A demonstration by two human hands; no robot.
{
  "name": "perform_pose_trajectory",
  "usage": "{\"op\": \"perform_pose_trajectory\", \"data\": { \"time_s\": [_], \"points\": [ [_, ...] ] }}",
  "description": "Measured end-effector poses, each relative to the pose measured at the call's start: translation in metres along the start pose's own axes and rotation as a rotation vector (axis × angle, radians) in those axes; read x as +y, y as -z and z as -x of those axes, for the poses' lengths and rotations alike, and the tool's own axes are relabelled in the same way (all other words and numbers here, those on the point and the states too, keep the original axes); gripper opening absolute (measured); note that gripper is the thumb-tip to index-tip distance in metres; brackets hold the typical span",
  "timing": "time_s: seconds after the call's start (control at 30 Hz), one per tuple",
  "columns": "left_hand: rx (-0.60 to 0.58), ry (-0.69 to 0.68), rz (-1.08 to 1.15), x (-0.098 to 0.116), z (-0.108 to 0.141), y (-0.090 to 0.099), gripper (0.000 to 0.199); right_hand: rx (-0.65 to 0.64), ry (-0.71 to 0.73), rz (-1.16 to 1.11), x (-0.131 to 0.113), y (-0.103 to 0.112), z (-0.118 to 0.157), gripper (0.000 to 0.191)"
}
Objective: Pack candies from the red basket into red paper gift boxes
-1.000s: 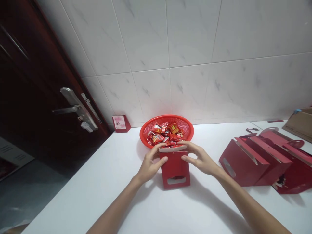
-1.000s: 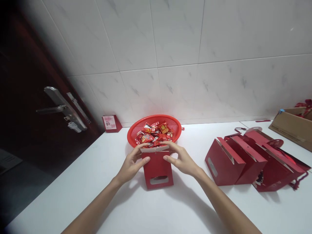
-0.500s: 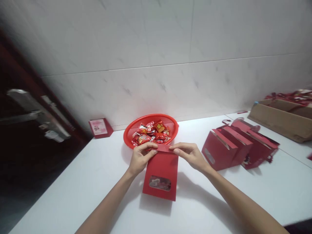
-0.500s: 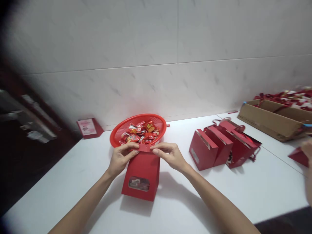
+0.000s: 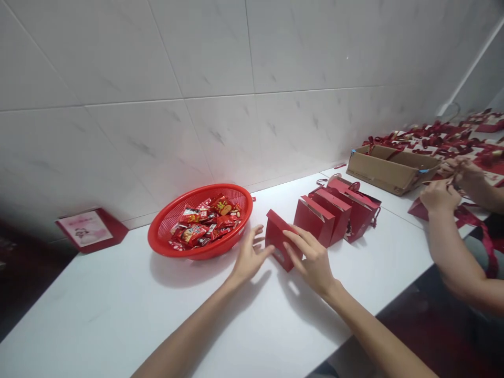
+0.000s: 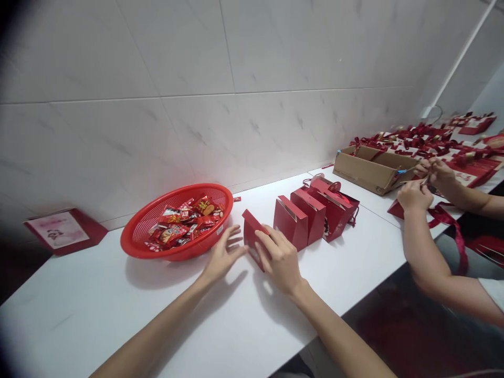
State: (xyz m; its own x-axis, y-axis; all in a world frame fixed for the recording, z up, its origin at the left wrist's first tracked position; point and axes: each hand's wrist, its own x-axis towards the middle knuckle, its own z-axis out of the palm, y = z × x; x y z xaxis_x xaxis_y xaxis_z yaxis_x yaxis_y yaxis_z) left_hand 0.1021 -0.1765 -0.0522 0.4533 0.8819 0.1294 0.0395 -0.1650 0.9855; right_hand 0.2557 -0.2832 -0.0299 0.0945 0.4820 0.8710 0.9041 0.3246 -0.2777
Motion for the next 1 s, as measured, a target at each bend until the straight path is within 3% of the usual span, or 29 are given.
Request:
{"op": "perform_pose_trajectory", "data": {
  "time_s": [0.07, 0.17, 0.3, 0.43, 0.57, 0.63, 0.77, 0.9, 1.0],
  "points": [
    [-0.067, 0.054, 0.032, -0.02, 0.007, -0.016, 0.095, -0.004, -0.027, -0.002, -0.001, 0.003, 0.008, 0.032],
    [-0.099, 0.032, 0.033, -0.036, 0.013, -0.033, 0.105, 0.064, -0.047, -0.069, -0.01, 0.009, 0.019, 0.04],
    [-0.151, -0.016, -0.037, -0.037, 0.003, -0.05, 0.103, 0.11, -0.039, -0.193, -0.026, 0.016, 0.038, 0.042],
    [-0.19, -0.036, -0.095, -0.034, -0.015, -0.069, 0.095, -0.026, -0.025, -0.374, -0.039, 0.01, 0.057, 0.036],
    [-0.196, -0.071, -0.098, -0.033, -0.024, -0.083, 0.079, -0.099, -0.087, -0.44, -0.044, -0.002, 0.068, 0.014],
    [-0.203, -0.094, -0.081, -0.034, -0.025, -0.085, 0.071, -0.11, -0.098, -0.421, -0.044, -0.006, 0.07, 0.019],
    [-0.226, -0.071, -0.023, -0.038, -0.022, -0.073, 0.059, -0.207, -0.057, -0.445, -0.04, -0.013, 0.081, 0.034],
    [-0.26, 0.005, -0.029, -0.031, -0.012, -0.04, 0.034, -0.424, -0.039, -0.5, -0.04, -0.027, 0.105, 0.036],
    [-0.342, -0.019, -0.079, -0.011, 0.002, -0.003, 0.02, -0.84, 0.018, -0.579, -0.048, -0.034, 0.116, 0.035]
  ]
}}
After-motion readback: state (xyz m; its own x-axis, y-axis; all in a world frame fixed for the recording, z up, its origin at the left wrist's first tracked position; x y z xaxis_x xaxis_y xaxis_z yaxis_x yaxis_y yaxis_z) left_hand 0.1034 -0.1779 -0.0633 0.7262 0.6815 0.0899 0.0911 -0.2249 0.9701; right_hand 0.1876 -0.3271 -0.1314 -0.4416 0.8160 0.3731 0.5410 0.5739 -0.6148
